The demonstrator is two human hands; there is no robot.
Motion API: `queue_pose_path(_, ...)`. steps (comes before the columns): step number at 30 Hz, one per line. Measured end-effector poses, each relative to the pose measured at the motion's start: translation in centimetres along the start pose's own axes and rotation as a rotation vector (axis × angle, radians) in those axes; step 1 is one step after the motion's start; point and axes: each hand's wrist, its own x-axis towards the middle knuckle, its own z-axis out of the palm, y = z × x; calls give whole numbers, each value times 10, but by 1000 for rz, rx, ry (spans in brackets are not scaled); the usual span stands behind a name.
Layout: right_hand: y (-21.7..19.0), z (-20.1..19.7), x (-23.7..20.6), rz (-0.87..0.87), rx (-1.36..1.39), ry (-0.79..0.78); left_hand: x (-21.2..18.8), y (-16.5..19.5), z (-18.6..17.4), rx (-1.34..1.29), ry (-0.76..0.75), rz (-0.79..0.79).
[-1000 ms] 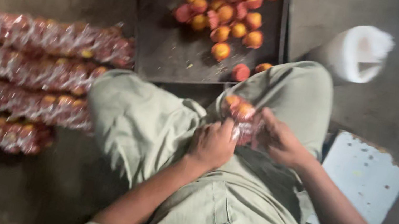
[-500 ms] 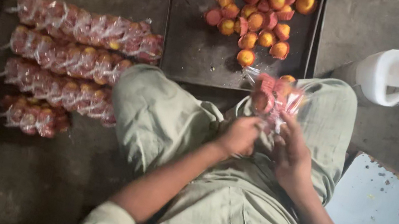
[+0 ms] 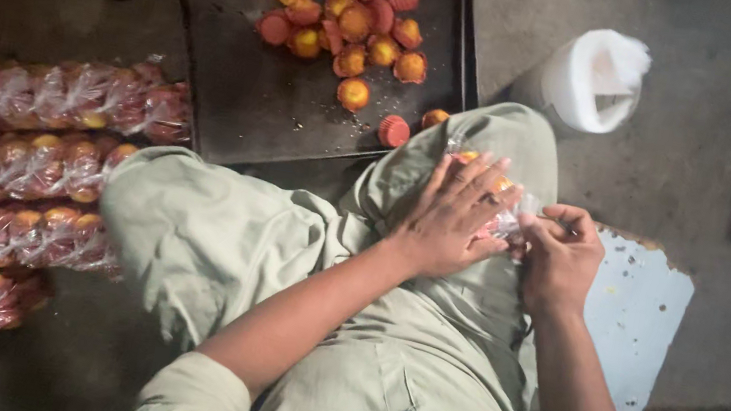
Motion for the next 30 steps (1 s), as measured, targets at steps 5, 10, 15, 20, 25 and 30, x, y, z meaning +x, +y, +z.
queue_pose_path(5,-6,8,-10,-554,-888,-106,-6,-2,0,104,-36,-3)
queue_pose_path(10,-8,3,-18,-231,-595,-445,-8,-14,-6,87,-119,65)
queue_pose_path(15,-21,-4,-18,-271,-633,-810,-11,-8,-13,33,-109,106)
queue_pose_path(20,-55,3,-15,257,-267,-837,-31,21,-42,-268,129,16)
queue_pose_path(25,-72,66,-10,-102,-294,-1212,-95,14,-96,-632,312,-142)
queue_pose_path(30,-35,144,-29,-132,-391,-913,-178,-2,-164,-1224,600,-245)
